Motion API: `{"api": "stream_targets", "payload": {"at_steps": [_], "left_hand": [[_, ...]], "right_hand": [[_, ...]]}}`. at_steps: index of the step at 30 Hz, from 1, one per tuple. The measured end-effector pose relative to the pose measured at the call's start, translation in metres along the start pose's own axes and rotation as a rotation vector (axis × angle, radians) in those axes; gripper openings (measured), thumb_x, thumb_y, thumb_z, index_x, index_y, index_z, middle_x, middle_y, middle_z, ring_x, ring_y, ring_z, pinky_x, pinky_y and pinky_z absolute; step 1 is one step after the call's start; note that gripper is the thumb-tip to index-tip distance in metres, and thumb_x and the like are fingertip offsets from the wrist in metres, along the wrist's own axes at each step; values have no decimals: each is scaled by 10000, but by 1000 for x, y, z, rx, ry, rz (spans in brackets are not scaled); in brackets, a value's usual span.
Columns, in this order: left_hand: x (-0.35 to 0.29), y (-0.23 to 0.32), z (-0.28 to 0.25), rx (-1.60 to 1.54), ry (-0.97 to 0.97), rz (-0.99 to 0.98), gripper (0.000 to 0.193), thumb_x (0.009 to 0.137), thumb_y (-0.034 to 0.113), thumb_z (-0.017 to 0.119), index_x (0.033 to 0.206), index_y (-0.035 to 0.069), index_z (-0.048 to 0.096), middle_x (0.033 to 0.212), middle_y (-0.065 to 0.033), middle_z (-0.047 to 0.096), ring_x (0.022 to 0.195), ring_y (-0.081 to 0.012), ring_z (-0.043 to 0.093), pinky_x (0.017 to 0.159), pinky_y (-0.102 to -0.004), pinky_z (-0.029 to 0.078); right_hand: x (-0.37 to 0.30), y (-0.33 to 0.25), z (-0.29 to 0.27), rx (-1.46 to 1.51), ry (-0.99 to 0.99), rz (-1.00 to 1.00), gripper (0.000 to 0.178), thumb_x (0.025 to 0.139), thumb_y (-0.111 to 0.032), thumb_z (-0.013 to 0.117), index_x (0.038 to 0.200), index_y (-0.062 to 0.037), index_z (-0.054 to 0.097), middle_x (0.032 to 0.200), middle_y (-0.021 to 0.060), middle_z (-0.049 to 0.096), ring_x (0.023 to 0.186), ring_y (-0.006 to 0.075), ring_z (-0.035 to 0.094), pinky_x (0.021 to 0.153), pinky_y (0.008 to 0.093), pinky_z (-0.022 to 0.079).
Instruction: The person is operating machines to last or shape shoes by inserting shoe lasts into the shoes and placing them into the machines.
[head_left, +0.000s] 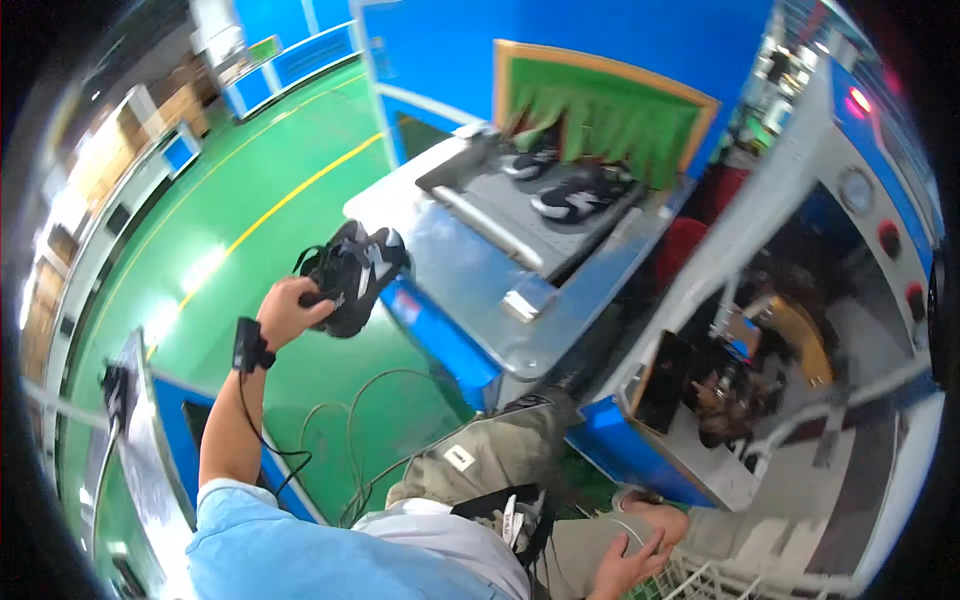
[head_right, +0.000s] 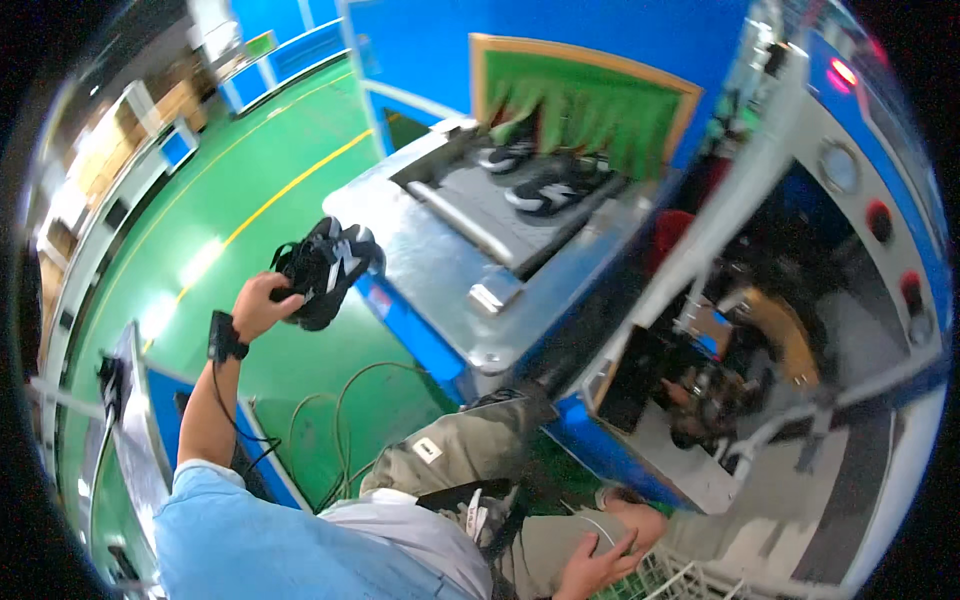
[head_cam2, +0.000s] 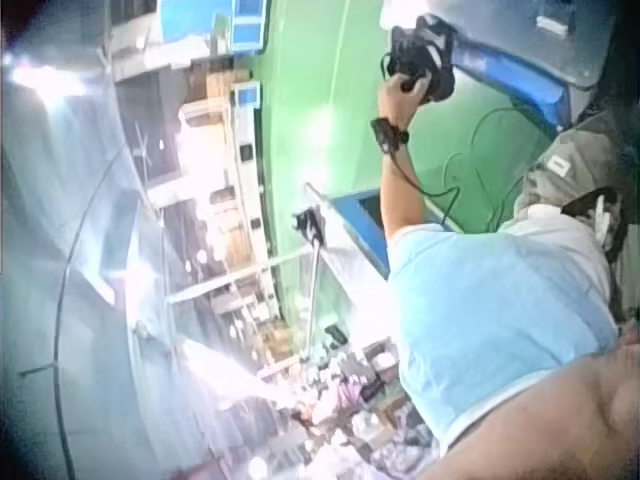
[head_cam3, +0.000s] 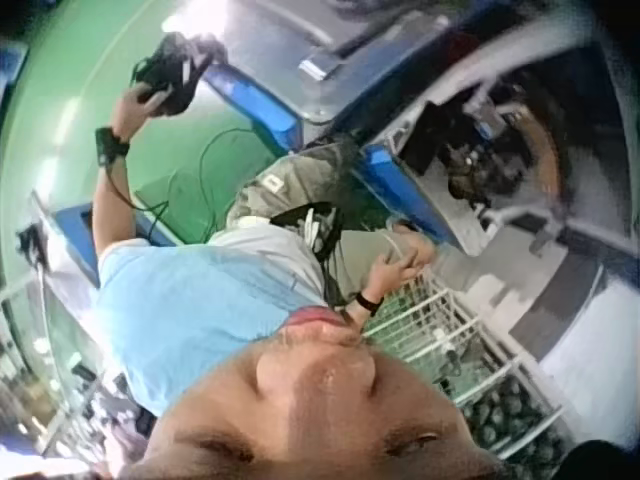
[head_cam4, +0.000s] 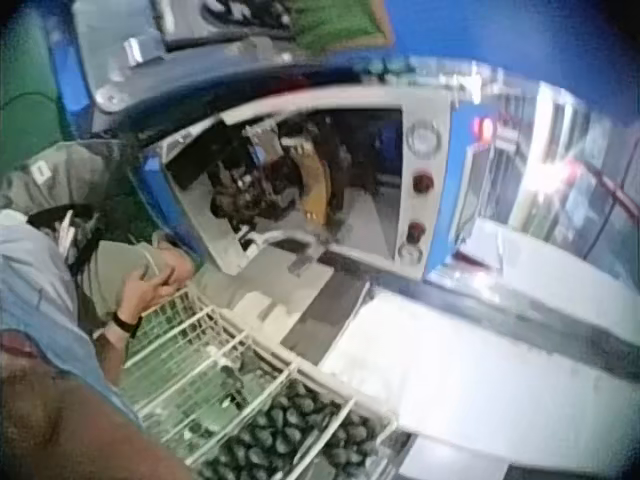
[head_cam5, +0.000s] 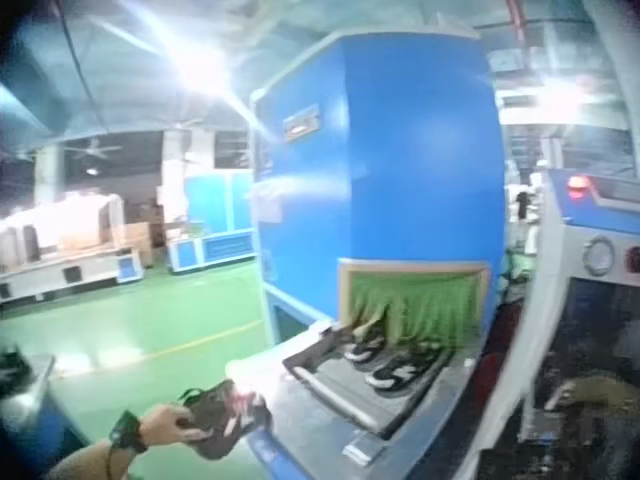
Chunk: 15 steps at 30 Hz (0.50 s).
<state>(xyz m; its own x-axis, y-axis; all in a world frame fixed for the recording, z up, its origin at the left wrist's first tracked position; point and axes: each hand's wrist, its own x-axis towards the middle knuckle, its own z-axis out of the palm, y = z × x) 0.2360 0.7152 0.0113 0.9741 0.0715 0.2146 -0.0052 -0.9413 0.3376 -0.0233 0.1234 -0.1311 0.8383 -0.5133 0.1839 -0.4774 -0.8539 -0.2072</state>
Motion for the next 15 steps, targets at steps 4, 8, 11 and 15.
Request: {"api": "stream_targets", "payload": {"at_steps": [4, 8, 11, 15], "left_hand": [[-133, -41, -93, 59, -9, -285, 417, 736, 337, 791, 921, -28, 708, 869, -200, 664, 833, -352, 643, 773, -418, 513], [-284, -87, -199, 333, 121, -538, 392, 738, 330, 783, 897, -19, 700, 870, -202, 649, 855, -346, 633, 774, -427, 499], [-393, -102, -268, 542, 270, -913, 421, 742, 355, 765, 948, -9, 726, 1069, -214, 687, 963, -381, 645, 846, -443, 509], [-452, -172, -278, 1176, 680, -1402, 392, 838, 327, 691, 1078, 18, 675, 1037, -196, 688, 969, -367, 654, 866, -481, 521]], "right_hand": [[7, 9, 2, 21, -122, 139, 747, 920, -395, 686, 1513, -71, 368, 1490, 336, 327, 1348, 552, 310, 1073, 685, 278], [13, 9, 3, -99, -103, -35, 686, 899, -346, 709, 1453, -61, 423, 1372, 332, 424, 1165, 503, 448, 929, 638, 384], [24, 6, 21, -55, -100, -153, 740, 883, -365, 721, 1472, -60, 394, 1396, 341, 403, 1193, 514, 439, 956, 643, 376], [25, 23, 30, -65, -30, -109, 812, 863, -391, 736, 1498, -59, 354, 1427, 352, 375, 1230, 530, 428, 990, 649, 365]]}}
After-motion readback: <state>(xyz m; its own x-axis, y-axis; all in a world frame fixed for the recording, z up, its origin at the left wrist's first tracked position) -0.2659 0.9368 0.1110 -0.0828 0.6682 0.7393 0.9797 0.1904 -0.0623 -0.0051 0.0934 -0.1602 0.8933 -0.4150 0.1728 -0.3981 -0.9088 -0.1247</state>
